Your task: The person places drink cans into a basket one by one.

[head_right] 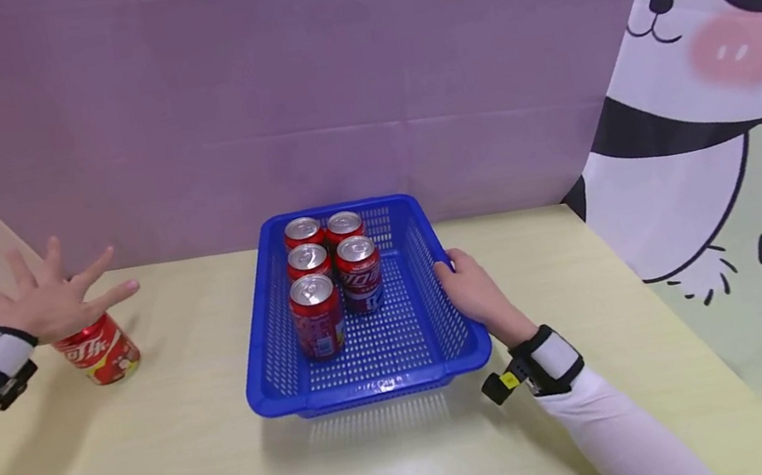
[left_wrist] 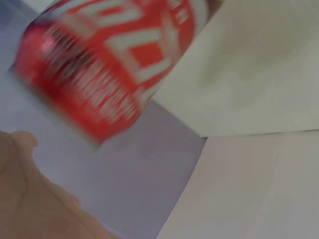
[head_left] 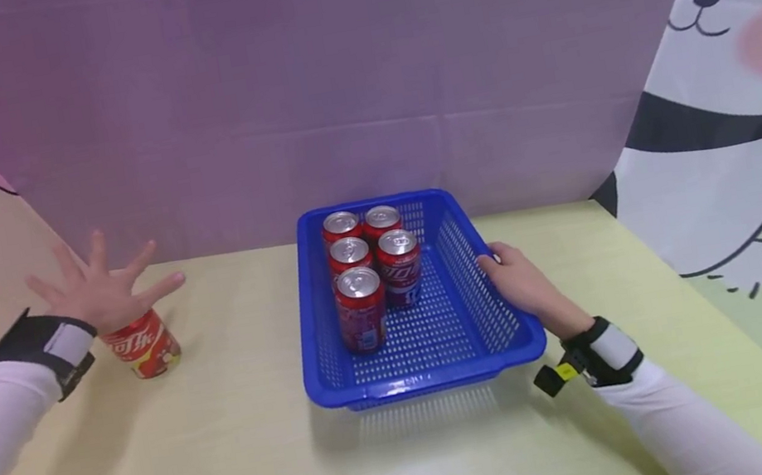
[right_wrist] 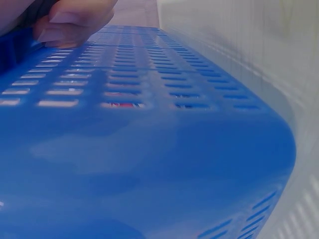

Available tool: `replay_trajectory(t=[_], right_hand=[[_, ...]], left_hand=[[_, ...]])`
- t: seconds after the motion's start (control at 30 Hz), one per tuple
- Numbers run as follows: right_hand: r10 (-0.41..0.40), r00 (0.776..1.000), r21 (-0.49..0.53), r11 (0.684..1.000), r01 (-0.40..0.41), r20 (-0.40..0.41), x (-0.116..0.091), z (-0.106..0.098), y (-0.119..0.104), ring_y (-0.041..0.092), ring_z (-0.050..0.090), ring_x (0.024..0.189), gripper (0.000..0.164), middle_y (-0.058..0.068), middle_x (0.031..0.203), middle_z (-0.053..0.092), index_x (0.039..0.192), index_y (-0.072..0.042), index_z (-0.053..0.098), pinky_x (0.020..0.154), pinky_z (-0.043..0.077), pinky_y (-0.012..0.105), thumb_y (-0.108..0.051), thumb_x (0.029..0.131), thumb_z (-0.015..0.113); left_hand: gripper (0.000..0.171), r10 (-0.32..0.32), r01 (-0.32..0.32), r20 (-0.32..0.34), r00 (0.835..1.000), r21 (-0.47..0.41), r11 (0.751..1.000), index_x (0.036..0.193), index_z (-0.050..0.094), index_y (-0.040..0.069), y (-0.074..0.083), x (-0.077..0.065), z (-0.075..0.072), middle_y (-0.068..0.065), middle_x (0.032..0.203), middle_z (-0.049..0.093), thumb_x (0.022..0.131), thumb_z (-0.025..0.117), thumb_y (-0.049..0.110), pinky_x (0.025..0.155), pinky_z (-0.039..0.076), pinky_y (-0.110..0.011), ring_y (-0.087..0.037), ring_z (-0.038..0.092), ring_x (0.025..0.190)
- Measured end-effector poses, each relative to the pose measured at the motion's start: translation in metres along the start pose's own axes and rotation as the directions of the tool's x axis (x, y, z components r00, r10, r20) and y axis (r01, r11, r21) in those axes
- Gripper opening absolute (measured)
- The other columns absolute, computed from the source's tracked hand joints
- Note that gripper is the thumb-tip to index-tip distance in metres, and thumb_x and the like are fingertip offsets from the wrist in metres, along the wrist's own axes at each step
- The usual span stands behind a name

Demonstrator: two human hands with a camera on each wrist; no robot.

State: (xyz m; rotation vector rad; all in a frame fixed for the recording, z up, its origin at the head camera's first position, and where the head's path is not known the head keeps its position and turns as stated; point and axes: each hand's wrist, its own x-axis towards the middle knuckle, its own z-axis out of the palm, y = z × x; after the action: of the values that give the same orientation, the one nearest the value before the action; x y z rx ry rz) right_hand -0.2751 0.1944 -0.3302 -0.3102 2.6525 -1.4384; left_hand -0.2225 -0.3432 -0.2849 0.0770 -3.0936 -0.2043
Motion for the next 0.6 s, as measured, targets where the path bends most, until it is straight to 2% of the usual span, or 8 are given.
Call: replay_trajectory(t=[0.27, 0.37, 0.43, 0.5, 0.57, 0.6], right_hand=[[0.003, 1.0, 0.005, 1.0, -0.003, -0.005, -0.001, 0.001, 0.0, 0.021, 0.062, 0.066, 0.042, 0.02, 0.094, 0.06, 0.135, 0.008, 0.044, 0.057, 0.053, 0.033, -0.022, 0.106, 0.038], [0.005, 1.0, 0.002, 1.0, -0.005, -0.011, -0.001, 0.0, 0.0, 0.023, 0.062, 0.068, 0.043, 0.021, 0.095, 0.06, 0.135, 0.008, 0.044, 0.058, 0.053, 0.033, -0.022, 0.106, 0.038], [0.004, 1.0, -0.002, 1.0, -0.005, -0.015, -0.001, 0.0, -0.001, 0.025, 0.062, 0.069, 0.042, 0.021, 0.096, 0.06, 0.135, 0.008, 0.045, 0.059, 0.052, 0.032, -0.022, 0.106, 0.038], [0.007, 1.0, -0.001, 1.0, -0.007, -0.016, -0.003, 0.0, -0.001, 0.024, 0.062, 0.069, 0.041, 0.021, 0.096, 0.06, 0.133, 0.008, 0.046, 0.059, 0.052, 0.032, -0.022, 0.106, 0.039], [0.012, 1.0, 0.006, 1.0, -0.012, -0.016, -0.004, -0.001, -0.002, 0.023, 0.061, 0.068, 0.041, 0.021, 0.095, 0.06, 0.133, 0.007, 0.047, 0.059, 0.052, 0.032, -0.022, 0.105, 0.039], [0.017, 1.0, 0.015, 1.0, -0.017, -0.013, -0.004, -0.001, -0.002, 0.023, 0.061, 0.067, 0.041, 0.02, 0.095, 0.06, 0.133, 0.007, 0.046, 0.059, 0.052, 0.032, -0.022, 0.106, 0.039]], left_hand=[[0.1, -0.007, 0.012, 0.102, 0.995, -0.055, 0.998, 0.158, -0.001, 0.026, 0.002, -0.002, 0.014, -0.027, 0.147, -0.037, 0.084, 0.039, 0.08, 0.072, -0.019, -0.086, -0.057, -0.044, 0.118], [0.108, 0.009, 0.002, 0.127, 0.992, -0.085, 0.996, 0.158, -0.004, 0.024, 0.0, 0.001, 0.017, -0.031, 0.146, -0.035, 0.081, 0.049, 0.078, 0.071, -0.011, -0.089, -0.061, -0.042, 0.116], [0.117, 0.036, -0.02, 0.141, 0.989, -0.115, 0.993, 0.157, -0.006, 0.022, -0.004, 0.004, 0.02, -0.037, 0.146, -0.03, 0.078, 0.062, 0.074, 0.075, -0.007, -0.089, -0.065, -0.037, 0.117], [0.126, 0.068, -0.048, 0.163, 0.984, -0.12, 0.992, 0.158, -0.001, 0.015, -0.007, 0.008, 0.021, -0.046, 0.146, -0.015, 0.071, 0.074, 0.067, 0.083, 0.006, -0.088, -0.072, -0.017, 0.124], [0.125, 0.097, -0.076, 0.187, 0.978, -0.117, 0.99, 0.156, 0.015, 0.005, -0.009, 0.012, 0.02, -0.05, 0.142, 0.015, 0.066, 0.082, 0.06, 0.09, 0.023, -0.082, -0.071, 0.017, 0.125], [0.121, 0.102, -0.081, 0.199, 0.975, -0.109, 0.991, 0.152, 0.027, 0.0, -0.009, 0.014, 0.019, -0.048, 0.136, 0.031, 0.063, 0.085, 0.058, 0.091, 0.032, -0.076, -0.066, 0.034, 0.119]])
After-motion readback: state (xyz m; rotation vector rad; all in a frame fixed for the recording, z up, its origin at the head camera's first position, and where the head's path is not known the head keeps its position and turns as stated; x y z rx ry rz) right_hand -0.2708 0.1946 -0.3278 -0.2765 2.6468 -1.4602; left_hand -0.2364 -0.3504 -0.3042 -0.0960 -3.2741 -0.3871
